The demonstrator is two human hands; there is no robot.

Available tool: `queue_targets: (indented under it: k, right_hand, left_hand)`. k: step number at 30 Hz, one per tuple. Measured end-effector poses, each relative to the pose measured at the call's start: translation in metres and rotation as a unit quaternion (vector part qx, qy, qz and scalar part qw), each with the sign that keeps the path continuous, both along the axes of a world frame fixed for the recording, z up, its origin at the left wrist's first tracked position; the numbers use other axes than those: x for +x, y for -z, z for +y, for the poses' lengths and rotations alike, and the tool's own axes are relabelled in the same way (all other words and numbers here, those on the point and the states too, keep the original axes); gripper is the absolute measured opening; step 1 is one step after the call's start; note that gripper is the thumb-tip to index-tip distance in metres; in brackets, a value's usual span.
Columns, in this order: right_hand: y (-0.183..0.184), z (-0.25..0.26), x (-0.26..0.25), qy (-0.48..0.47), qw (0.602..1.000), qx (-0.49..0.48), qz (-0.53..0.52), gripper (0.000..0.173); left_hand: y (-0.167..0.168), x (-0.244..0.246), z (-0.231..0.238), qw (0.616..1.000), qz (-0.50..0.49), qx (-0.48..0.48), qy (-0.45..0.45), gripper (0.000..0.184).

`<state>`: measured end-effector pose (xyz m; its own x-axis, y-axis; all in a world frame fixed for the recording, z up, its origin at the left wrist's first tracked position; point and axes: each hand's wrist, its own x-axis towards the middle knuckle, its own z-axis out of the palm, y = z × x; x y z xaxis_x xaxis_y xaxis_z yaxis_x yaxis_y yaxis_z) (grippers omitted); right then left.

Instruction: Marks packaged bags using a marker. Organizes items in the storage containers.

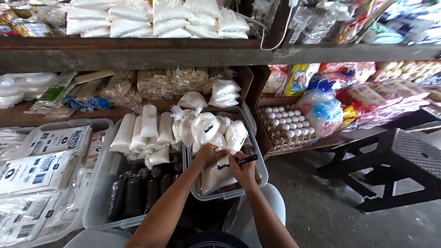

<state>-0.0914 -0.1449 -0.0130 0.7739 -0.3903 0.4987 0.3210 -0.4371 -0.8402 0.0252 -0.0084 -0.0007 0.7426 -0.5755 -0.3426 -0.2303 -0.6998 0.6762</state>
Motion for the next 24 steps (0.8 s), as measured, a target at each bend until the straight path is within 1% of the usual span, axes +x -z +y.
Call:
queue_targets:
  k: [2, 9, 14, 17, 19, 22, 24]
  right_hand:
    - [-0.001, -0.001, 0.0, 0.006, 1.0, 0.009, -0.002, 0.028]
    - [0.0, -0.001, -0.002, 0.024, 0.998, -0.039, 0.032, 0.032]
    - [0.002, -0.003, -0.001, 0.028, 0.998, -0.05, 0.022, 0.029]
    - [0.005, -0.003, 0.0, 0.035, 0.998, -0.047, 0.005, 0.028]
    - [0.002, -0.004, -0.001, 0.037, 0.999, -0.003, 0.003, 0.025]
    - [-0.014, -0.012, -0.005, 0.046, 0.988, 0.146, -0.026, 0.02]
    - [-0.026, -0.023, -0.005, 0.085, 0.97, 0.222, -0.049, 0.022]
  left_hand:
    - [-0.001, 0.0, 0.0, 1.0, 0.002, 0.001, -0.003, 0.062]
    - [-0.002, -0.002, 0.0, 1.0, 0.009, -0.003, -0.004, 0.06]
    - [-0.005, -0.003, 0.003, 1.0, 0.016, -0.008, -0.004, 0.066]
    - [-0.005, -0.003, 0.002, 1.0, 0.023, 0.0, -0.004, 0.066]
    - [-0.005, -0.002, 0.002, 1.0, 0.024, -0.001, -0.003, 0.066]
    - [-0.006, -0.003, 0.002, 0.999, 0.003, -0.047, 0.001, 0.062]
    - [-0.017, -0.002, -0.001, 0.996, -0.027, -0.087, 0.0, 0.059]
